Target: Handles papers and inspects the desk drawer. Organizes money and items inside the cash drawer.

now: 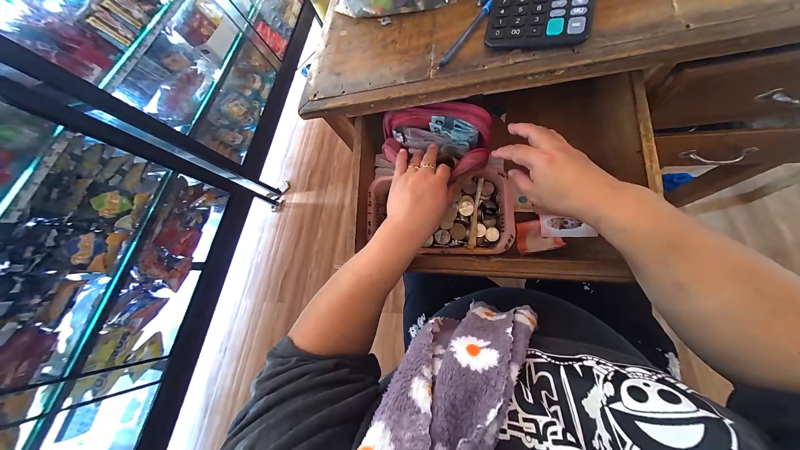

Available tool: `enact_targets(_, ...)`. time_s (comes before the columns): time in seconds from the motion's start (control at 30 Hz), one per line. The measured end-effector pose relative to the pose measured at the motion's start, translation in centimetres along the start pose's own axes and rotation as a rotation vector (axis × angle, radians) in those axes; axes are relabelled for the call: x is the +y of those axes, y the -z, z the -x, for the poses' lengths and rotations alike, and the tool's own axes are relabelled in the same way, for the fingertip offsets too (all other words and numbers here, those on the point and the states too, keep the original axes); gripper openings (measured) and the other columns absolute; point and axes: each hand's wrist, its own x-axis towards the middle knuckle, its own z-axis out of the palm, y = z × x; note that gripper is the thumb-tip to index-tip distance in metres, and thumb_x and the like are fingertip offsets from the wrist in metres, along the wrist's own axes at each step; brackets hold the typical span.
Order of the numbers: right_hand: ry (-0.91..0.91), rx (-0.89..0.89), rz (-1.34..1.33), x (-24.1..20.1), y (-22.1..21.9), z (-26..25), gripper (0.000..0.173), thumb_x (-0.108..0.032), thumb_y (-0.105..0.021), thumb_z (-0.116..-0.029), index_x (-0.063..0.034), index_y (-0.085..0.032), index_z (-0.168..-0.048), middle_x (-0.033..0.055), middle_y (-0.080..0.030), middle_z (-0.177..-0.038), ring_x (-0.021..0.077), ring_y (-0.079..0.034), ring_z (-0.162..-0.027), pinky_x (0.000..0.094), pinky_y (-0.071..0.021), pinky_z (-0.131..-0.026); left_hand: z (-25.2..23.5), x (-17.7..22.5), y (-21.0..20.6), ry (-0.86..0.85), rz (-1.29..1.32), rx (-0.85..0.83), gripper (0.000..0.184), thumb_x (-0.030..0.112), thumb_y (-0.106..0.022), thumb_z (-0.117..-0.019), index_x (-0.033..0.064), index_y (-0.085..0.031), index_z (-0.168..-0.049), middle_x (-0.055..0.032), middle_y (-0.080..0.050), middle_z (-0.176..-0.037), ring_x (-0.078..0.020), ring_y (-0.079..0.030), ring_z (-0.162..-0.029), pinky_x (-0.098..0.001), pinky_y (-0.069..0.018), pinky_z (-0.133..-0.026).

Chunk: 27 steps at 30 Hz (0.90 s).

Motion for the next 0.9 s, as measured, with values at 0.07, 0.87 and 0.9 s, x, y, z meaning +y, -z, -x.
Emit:
enact_targets(0.07,0.003,0.001,0.003,0.1,0.0,0.0,0.032,-0.007,-0.059,-0.1002,-0.0065,-0.069,-0.13,0.0262,-0.046,-0.152,0.0462,-0.047,-0.138,0.0574,-0.0429,-0.11,0.2,0.2,0.1,0.004,-0.036,-0.035,0.042,0.034,-0.054,-0.1057,-0.0002,-0.066,-0.127,-0.0233,-0.049,-0.153,-0.0395,-0.048,-0.141,-0.0592,-0.0244,-0.121)
enact_targets(0.87,-0.139,0.042,-0.063,1.6,0.8,0.0,0.033,-0.01,-0.062,-0.1004,-0.0068,-0.067,-0.133,0.0258,-0.049,-0.149,0.0446,-0.051,-0.135,0.0587,-0.0448,-0.108,-5.0,-3.8,-1.9,-0.269,0.188,0.591,0.035,0.002,-0.055,-0.099,0.0059,-0.068,-0.131,-0.0273,-0.062,-0.125,-0.0463,-0.058,-0.122,-0.0599,-0.0433,-0.108)
enact_targets(0.9,-0.171,0.037,-0.064,1.7,0.8,0.3,0.034,-0.012,-0.062,-0.1008,-0.0079,-0.066,-0.134,0.0252,-0.05,-0.148,0.0431,-0.051,-0.134,0.0576,-0.0453,-0.109,-5.3,-3.8,-2.0,-0.25,0.18,0.63,0.033,-0.001,-0.057,-0.096,0.0064,-0.071,-0.125,-0.027,-0.064,-0.119,-0.0467,-0.059,-0.118,-0.0587,-0.0471,-0.103)
